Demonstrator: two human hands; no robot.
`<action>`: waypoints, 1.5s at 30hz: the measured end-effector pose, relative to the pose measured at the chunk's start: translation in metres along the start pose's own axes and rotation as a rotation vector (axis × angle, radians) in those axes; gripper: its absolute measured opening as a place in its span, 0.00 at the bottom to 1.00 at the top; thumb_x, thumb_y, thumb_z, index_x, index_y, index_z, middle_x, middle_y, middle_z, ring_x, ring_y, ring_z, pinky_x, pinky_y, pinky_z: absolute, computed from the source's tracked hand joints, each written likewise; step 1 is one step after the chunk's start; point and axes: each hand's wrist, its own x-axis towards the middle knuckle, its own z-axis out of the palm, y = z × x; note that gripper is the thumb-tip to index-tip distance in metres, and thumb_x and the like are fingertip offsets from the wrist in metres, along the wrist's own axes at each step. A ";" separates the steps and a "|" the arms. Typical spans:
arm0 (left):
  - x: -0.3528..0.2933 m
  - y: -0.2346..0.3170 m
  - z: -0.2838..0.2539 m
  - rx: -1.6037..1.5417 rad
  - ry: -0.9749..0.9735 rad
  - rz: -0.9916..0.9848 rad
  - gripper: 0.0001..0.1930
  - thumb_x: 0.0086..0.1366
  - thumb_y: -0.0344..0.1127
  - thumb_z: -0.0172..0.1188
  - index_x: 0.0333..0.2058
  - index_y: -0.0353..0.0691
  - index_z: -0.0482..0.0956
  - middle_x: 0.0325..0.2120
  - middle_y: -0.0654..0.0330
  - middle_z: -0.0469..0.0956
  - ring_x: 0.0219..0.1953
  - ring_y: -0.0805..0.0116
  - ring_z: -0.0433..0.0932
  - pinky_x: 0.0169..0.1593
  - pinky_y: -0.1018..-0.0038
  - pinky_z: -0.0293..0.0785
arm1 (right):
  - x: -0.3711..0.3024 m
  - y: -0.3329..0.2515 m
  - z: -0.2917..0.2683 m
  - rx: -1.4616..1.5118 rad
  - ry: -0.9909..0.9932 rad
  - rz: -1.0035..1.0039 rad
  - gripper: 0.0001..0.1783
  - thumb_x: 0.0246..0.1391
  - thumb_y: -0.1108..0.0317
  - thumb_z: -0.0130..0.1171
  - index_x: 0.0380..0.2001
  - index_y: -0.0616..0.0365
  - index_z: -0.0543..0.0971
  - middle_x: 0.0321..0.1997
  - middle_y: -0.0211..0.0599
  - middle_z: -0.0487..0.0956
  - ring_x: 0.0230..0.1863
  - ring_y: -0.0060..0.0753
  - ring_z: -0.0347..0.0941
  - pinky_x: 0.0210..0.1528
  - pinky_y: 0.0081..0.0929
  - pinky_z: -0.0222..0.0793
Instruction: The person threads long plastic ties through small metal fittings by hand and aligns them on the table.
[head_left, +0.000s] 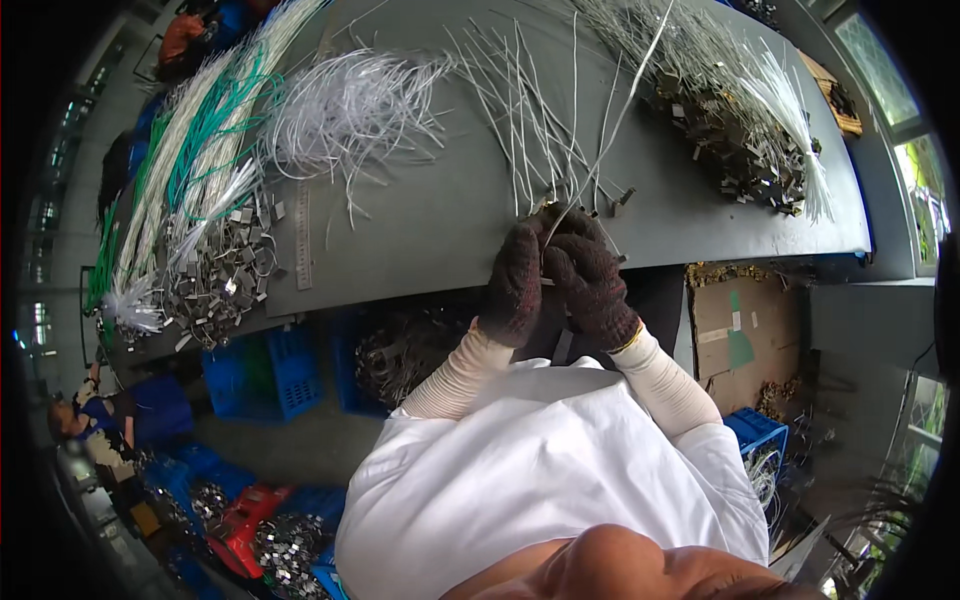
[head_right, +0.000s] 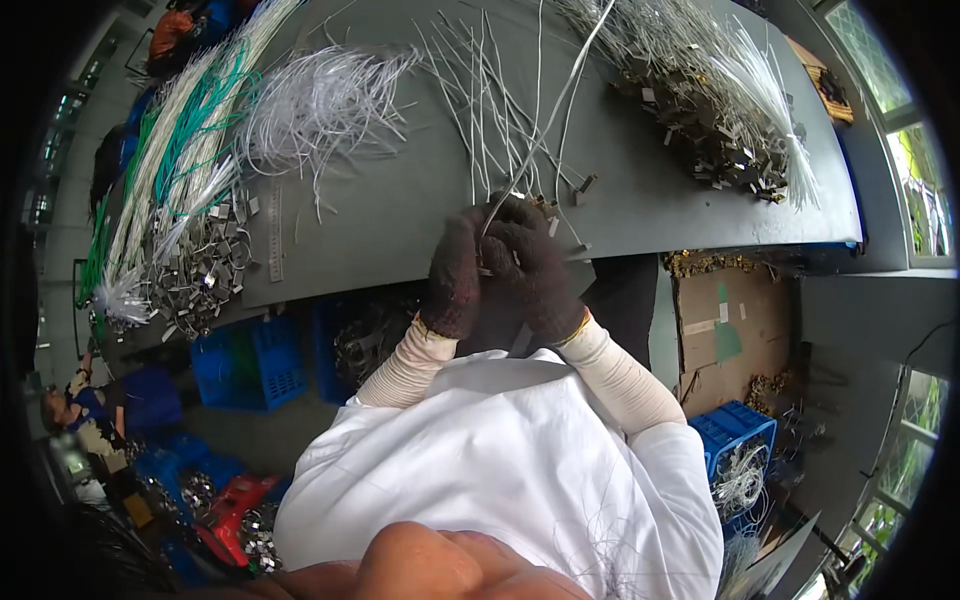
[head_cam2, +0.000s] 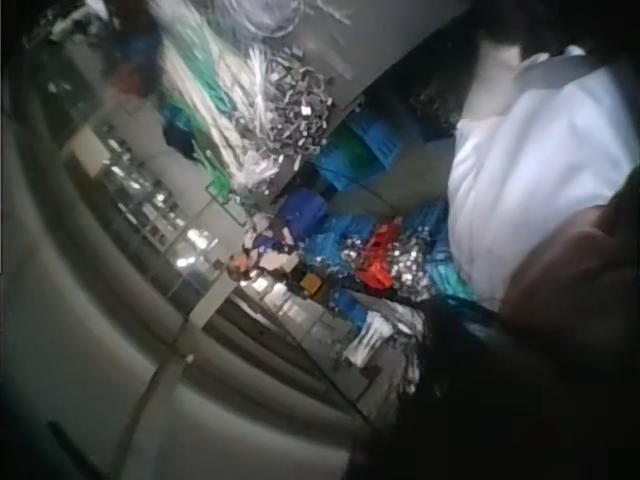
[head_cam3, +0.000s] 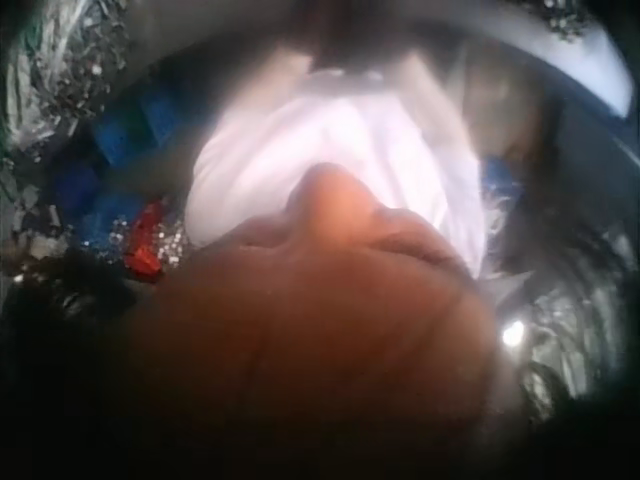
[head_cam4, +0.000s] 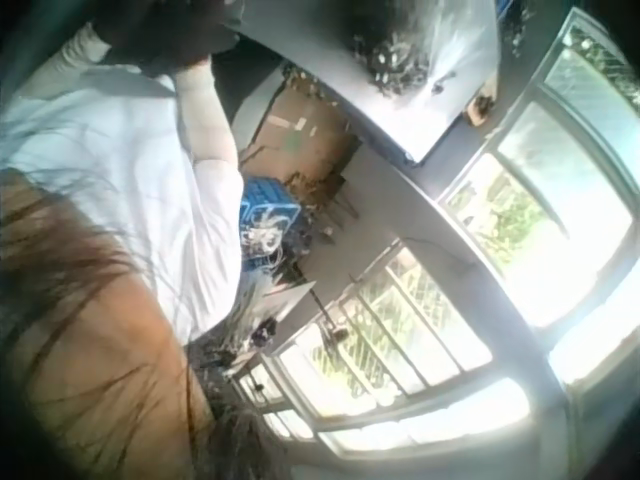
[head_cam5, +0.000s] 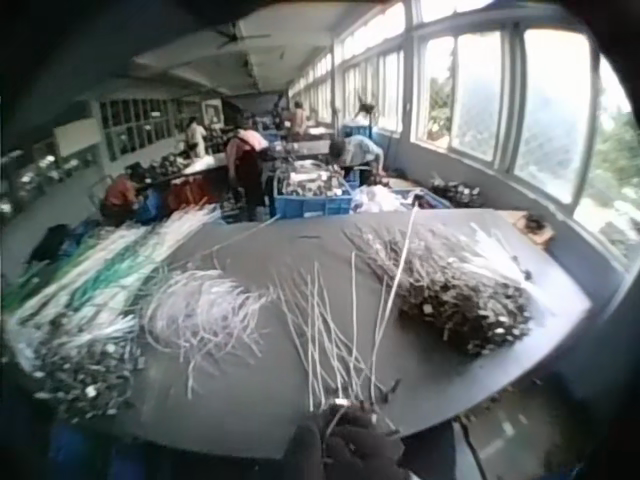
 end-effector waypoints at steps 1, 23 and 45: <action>0.003 -0.005 -0.002 -0.060 0.017 -0.036 0.25 0.80 0.49 0.35 0.59 0.36 0.72 0.50 0.58 0.79 0.50 0.69 0.77 0.54 0.73 0.73 | 0.000 0.000 -0.002 0.060 0.028 0.112 0.13 0.63 0.75 0.56 0.50 0.62 0.79 0.56 0.45 0.78 0.60 0.46 0.72 0.62 0.37 0.67; 0.092 -0.030 -0.163 1.449 0.712 0.165 0.19 0.64 0.48 0.61 0.44 0.39 0.76 0.42 0.48 0.77 0.41 0.49 0.80 0.43 0.57 0.78 | 0.062 0.072 -0.036 -0.298 -0.087 0.338 0.14 0.64 0.61 0.59 0.44 0.60 0.82 0.36 0.37 0.83 0.37 0.28 0.78 0.42 0.26 0.73; 0.045 -0.014 0.009 -0.112 -0.063 -0.421 0.13 0.69 0.36 0.60 0.48 0.36 0.81 0.36 0.63 0.82 0.37 0.77 0.79 0.39 0.77 0.76 | -0.006 0.032 -0.042 0.388 -0.206 0.529 0.14 0.61 0.69 0.61 0.49 0.62 0.81 0.40 0.35 0.83 0.40 0.24 0.79 0.44 0.26 0.76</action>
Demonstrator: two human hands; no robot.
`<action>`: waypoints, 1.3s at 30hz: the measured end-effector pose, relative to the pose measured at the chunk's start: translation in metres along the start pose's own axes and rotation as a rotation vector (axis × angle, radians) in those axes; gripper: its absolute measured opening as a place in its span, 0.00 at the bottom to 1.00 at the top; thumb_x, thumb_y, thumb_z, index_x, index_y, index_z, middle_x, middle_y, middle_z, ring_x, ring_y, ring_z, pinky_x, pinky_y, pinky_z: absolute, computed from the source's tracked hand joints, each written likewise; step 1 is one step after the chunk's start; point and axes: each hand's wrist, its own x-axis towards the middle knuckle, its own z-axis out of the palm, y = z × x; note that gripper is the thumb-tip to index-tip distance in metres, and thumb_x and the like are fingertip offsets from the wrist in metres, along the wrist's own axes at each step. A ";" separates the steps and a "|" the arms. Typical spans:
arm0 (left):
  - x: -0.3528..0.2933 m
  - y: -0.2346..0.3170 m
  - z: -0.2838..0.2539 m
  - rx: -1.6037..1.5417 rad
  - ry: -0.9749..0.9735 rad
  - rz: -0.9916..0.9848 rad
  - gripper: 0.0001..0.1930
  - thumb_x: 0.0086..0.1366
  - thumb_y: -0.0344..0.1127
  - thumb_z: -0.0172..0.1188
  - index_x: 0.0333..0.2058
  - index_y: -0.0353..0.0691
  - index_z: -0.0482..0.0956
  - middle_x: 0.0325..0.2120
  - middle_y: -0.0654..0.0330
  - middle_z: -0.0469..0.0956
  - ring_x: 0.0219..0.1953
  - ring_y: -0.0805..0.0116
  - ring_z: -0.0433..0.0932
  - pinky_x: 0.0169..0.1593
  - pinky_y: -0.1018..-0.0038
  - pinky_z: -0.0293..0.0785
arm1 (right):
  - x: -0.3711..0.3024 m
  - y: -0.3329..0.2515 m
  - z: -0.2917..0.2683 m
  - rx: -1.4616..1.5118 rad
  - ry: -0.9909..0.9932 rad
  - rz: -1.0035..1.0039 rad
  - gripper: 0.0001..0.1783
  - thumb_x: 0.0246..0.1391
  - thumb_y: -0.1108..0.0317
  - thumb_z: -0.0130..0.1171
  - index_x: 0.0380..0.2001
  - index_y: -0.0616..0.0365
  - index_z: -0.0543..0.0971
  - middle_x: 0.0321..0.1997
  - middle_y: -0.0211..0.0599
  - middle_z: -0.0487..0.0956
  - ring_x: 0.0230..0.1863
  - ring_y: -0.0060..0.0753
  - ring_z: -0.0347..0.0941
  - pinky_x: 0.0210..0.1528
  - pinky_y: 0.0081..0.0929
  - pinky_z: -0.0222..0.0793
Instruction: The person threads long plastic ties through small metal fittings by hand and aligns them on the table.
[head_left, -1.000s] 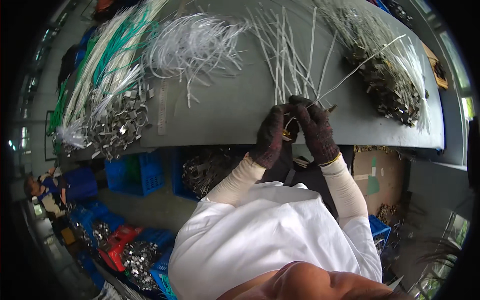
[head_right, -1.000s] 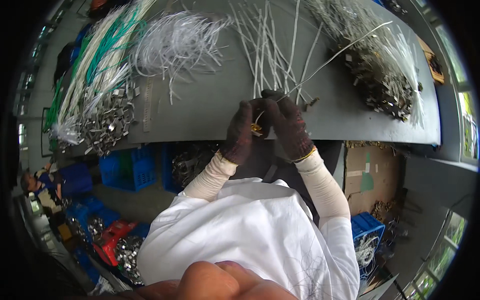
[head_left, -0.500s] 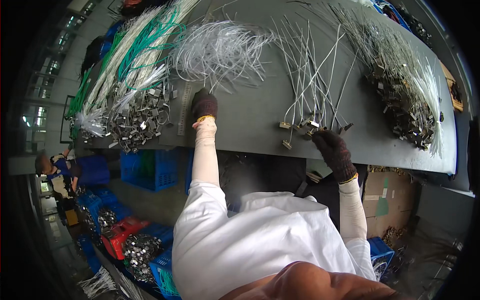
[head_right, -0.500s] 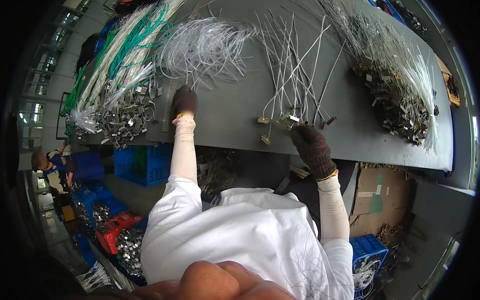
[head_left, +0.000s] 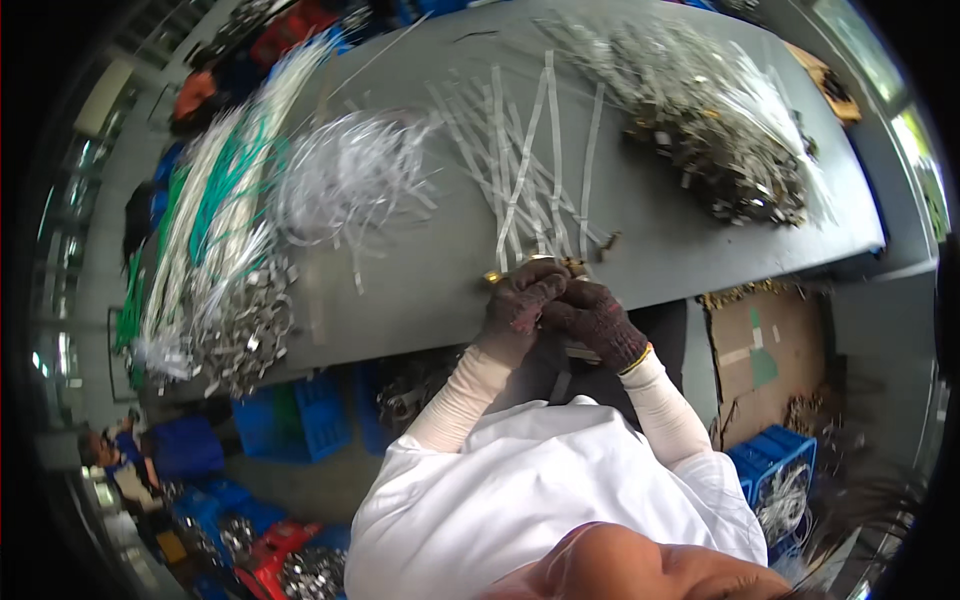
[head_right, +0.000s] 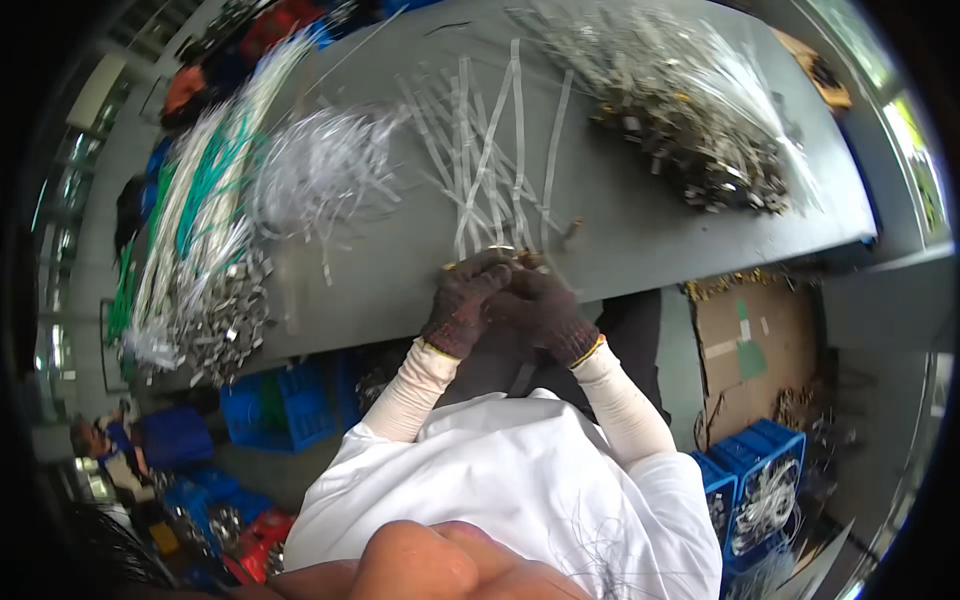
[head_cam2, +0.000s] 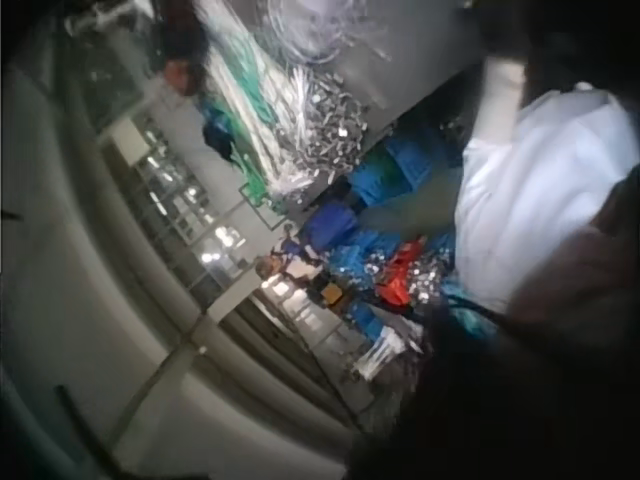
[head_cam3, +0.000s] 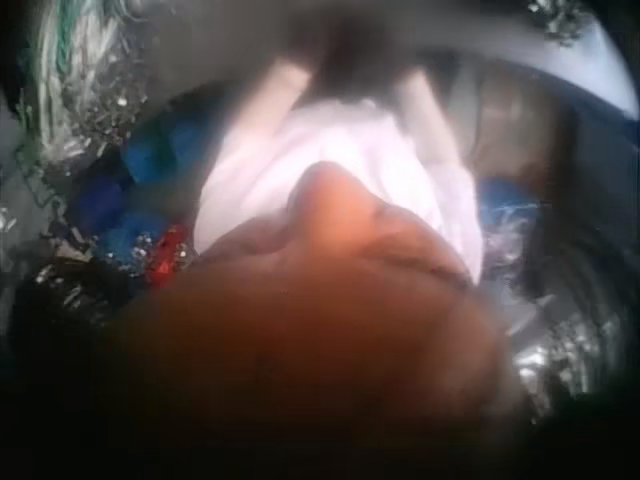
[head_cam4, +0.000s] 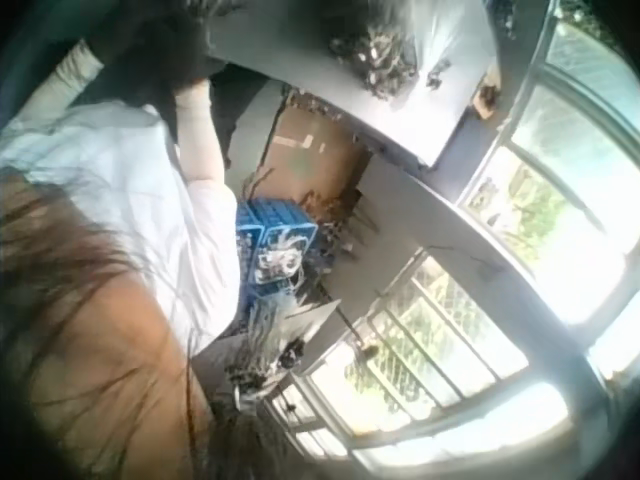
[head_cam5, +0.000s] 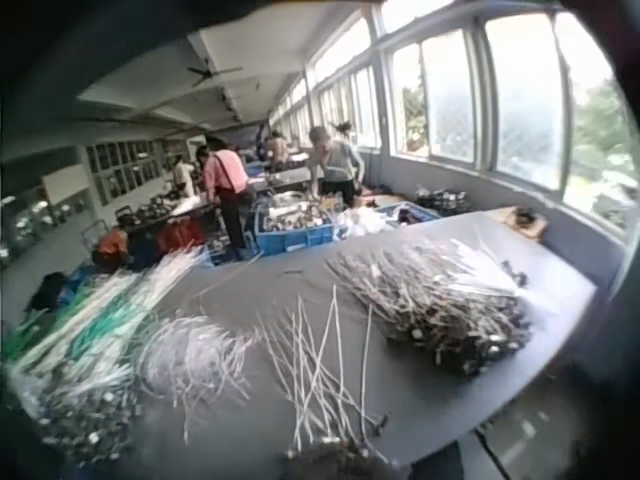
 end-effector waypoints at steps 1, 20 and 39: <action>0.003 0.007 0.014 0.032 0.000 0.000 0.13 0.69 0.36 0.60 0.48 0.36 0.81 0.35 0.64 0.82 0.37 0.77 0.79 0.39 0.77 0.76 | -0.006 -0.021 -0.004 0.417 0.059 0.186 0.12 0.61 0.67 0.61 0.44 0.62 0.82 0.37 0.32 0.82 0.37 0.23 0.78 0.42 0.26 0.75; 0.212 -0.031 0.258 1.097 0.009 1.031 0.18 0.53 0.38 0.71 0.43 0.43 0.81 0.53 0.46 0.72 0.55 0.47 0.72 0.55 0.60 0.74 | -0.181 0.009 -0.131 1.072 1.012 -0.284 0.09 0.68 0.55 0.55 0.40 0.45 0.70 0.31 0.23 0.73 0.22 0.17 0.61 0.24 0.16 0.57; -0.108 0.021 0.014 0.219 -0.384 -0.104 0.22 0.56 0.25 0.63 0.50 0.34 0.72 0.35 0.59 0.78 0.36 0.69 0.78 0.44 0.72 0.75 | -0.049 -0.029 -0.055 0.914 0.405 0.094 0.17 0.63 0.59 0.63 0.45 0.63 0.78 0.43 0.40 0.82 0.43 0.33 0.82 0.50 0.32 0.79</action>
